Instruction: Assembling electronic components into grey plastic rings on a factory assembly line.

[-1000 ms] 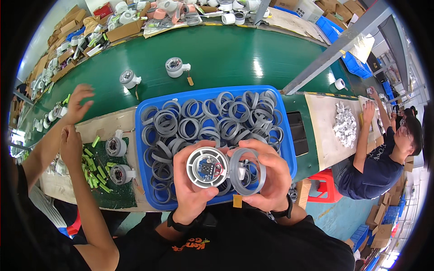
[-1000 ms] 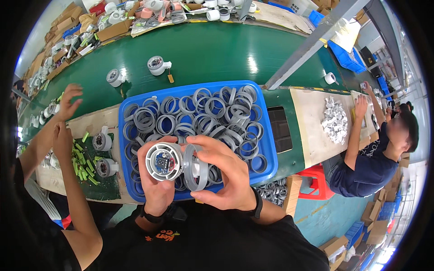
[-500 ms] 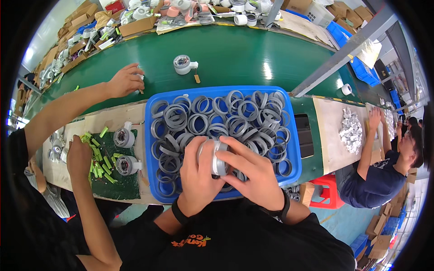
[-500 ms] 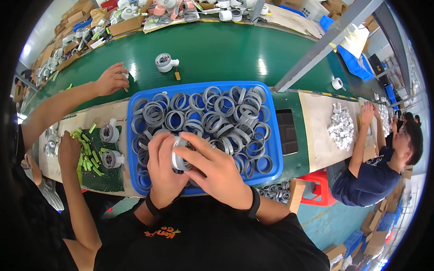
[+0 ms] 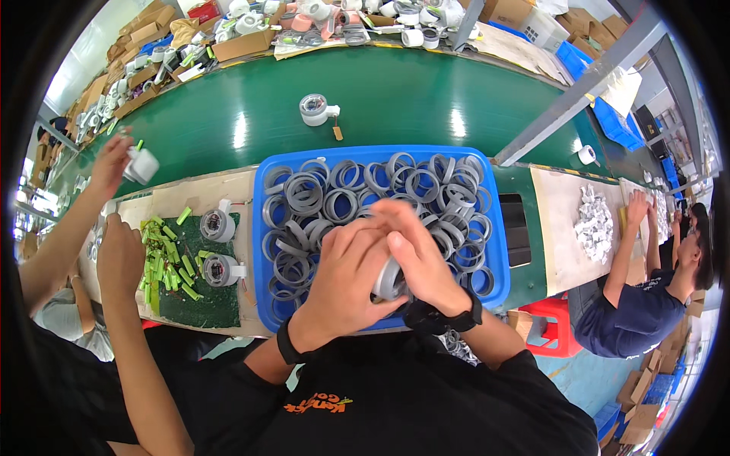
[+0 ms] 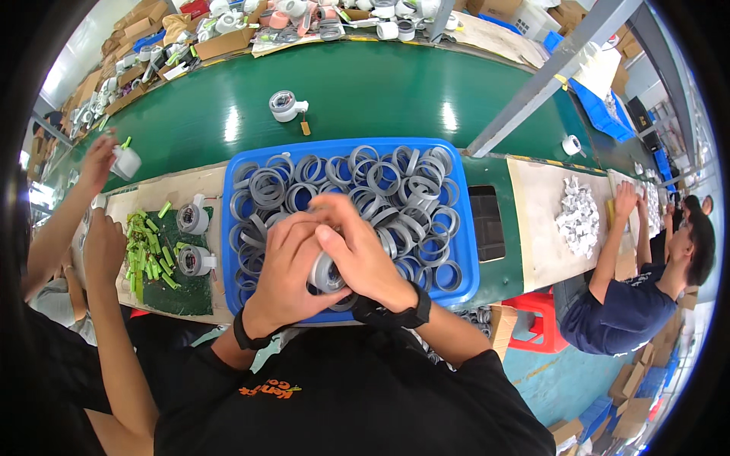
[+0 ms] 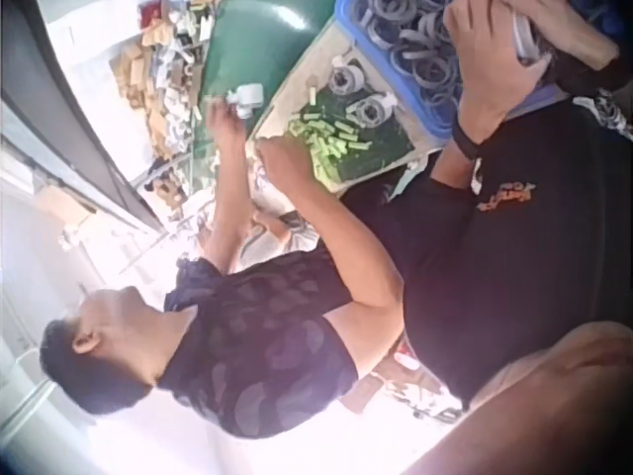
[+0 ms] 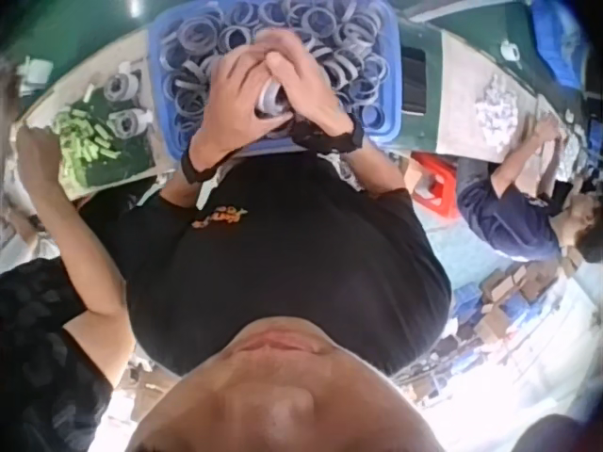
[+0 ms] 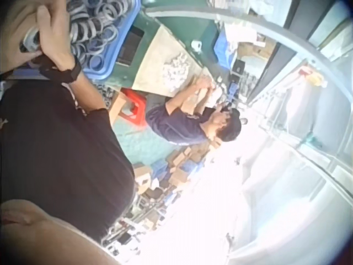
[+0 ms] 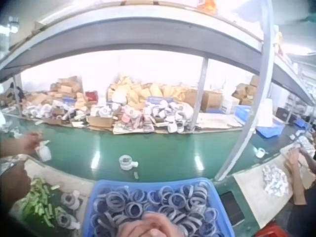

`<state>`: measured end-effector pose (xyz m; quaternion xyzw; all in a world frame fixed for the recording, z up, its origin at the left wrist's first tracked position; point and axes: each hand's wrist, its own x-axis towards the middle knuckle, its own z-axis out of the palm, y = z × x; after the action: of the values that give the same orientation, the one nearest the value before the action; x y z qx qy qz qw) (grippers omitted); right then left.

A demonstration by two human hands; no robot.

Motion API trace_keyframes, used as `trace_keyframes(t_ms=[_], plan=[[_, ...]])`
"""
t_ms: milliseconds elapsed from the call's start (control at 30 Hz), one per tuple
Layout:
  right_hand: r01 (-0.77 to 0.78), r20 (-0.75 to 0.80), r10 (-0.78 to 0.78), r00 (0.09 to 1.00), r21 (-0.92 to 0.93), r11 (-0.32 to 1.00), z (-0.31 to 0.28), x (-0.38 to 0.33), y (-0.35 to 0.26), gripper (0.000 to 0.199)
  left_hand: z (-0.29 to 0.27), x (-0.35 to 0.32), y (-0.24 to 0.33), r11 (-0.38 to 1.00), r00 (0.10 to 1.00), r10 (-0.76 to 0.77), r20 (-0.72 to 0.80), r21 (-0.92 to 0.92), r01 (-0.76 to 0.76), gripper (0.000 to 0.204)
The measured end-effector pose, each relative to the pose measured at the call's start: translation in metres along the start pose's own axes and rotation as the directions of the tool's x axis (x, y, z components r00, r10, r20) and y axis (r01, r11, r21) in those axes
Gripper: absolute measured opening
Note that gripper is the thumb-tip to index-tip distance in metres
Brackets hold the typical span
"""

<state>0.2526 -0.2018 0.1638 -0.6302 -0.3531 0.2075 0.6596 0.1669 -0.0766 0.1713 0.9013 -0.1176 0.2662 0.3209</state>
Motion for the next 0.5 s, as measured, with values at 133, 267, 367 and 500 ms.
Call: trace_keyframes(t_ms=[133, 267, 367, 500], plan=[[0.187, 0.203, -0.102, 0.974, -0.458, 0.869, 0.001, -0.003, -0.035, 0.068, -0.001, -0.007, -0.012, 0.987, 0.988, -0.111, -0.109, 0.102, 0.122, 0.063], [0.125, 0.249, -0.028, 0.968, -0.384, 0.915, -0.008, 0.0, -0.038, 0.067, -0.014, -0.011, -0.009, 0.998, 0.995, -0.069, -0.069, 0.005, 0.069, 0.071], [0.372, 0.269, -0.292, 0.918, -0.332, 0.867, -0.005, 0.003, -0.039, 0.062, -0.002, -0.02, -0.007, 0.99, 0.973, 0.022, -0.228, -0.131, -0.053, 0.07], [0.507, 0.138, -0.487, 0.862, -0.22, 0.834, 0.018, 0.0, -0.034, 0.044, 0.011, -0.022, 0.012, 0.765, 0.869, -0.322, -0.375, -0.644, 0.005, 0.049]])
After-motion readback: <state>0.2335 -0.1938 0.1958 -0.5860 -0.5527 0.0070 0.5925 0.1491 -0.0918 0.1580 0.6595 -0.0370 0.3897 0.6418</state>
